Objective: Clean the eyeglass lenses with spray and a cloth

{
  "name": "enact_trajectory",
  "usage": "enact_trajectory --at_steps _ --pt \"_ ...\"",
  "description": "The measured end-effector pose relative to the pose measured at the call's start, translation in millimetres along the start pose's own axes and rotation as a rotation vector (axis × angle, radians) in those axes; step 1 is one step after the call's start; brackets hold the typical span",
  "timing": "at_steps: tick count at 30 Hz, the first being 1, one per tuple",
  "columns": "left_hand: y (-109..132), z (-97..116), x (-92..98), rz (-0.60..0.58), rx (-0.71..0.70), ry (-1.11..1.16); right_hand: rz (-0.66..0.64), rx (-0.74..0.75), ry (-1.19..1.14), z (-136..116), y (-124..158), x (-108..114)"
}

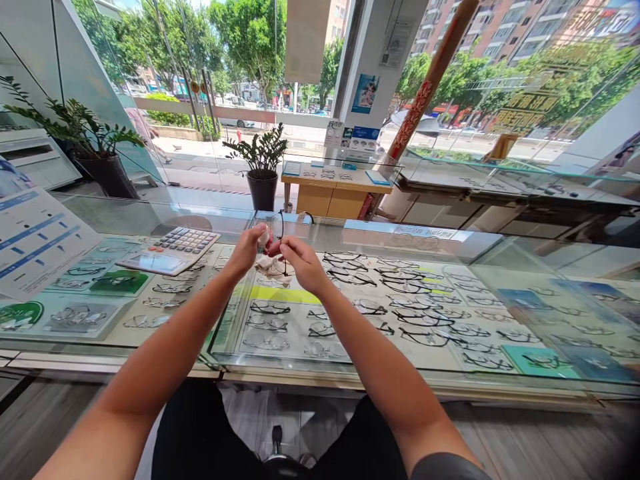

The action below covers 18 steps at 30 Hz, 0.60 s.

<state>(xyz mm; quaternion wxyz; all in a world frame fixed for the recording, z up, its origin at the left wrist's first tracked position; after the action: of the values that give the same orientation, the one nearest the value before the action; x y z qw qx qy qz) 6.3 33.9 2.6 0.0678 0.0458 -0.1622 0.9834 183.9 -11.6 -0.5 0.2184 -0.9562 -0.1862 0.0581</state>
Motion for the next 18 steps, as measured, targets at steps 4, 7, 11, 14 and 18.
enact_trajectory --at_steps 4,7,11,14,18 --pt "1 3 -0.1 -0.05 -0.018 -0.038 0.085 -0.014 -0.091 -2 -4 7" --pt "4 4 -3.0 -0.116 -0.07 -0.127 0.156 -0.029 -0.194 -1 -8 12" --pt "7 0 -4.9 -0.167 -0.112 -0.17 0.195 -0.068 -0.32 1 -10 15" --pt "0 -6 2.4 -0.091 -0.083 -0.104 0.203 -0.077 -0.388 0 -10 16" --pt "-20 -30 24.4 0.193 -0.101 -0.192 0.208 -0.089 -0.438 -5 -10 18"
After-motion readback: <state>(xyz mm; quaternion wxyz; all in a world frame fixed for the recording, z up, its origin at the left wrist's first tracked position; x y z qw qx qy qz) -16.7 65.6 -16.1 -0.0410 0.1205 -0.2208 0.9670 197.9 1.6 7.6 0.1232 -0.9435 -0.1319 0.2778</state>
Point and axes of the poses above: each hand's wrist, its own y-axis away from the middle knuckle, its own x-axis out of the back of the hand, z = x × y, the point moved 1 cm from there along -y, towards the middle knuckle, and after that the axes turned 4 degrees about -y, right-handed, at the moved point
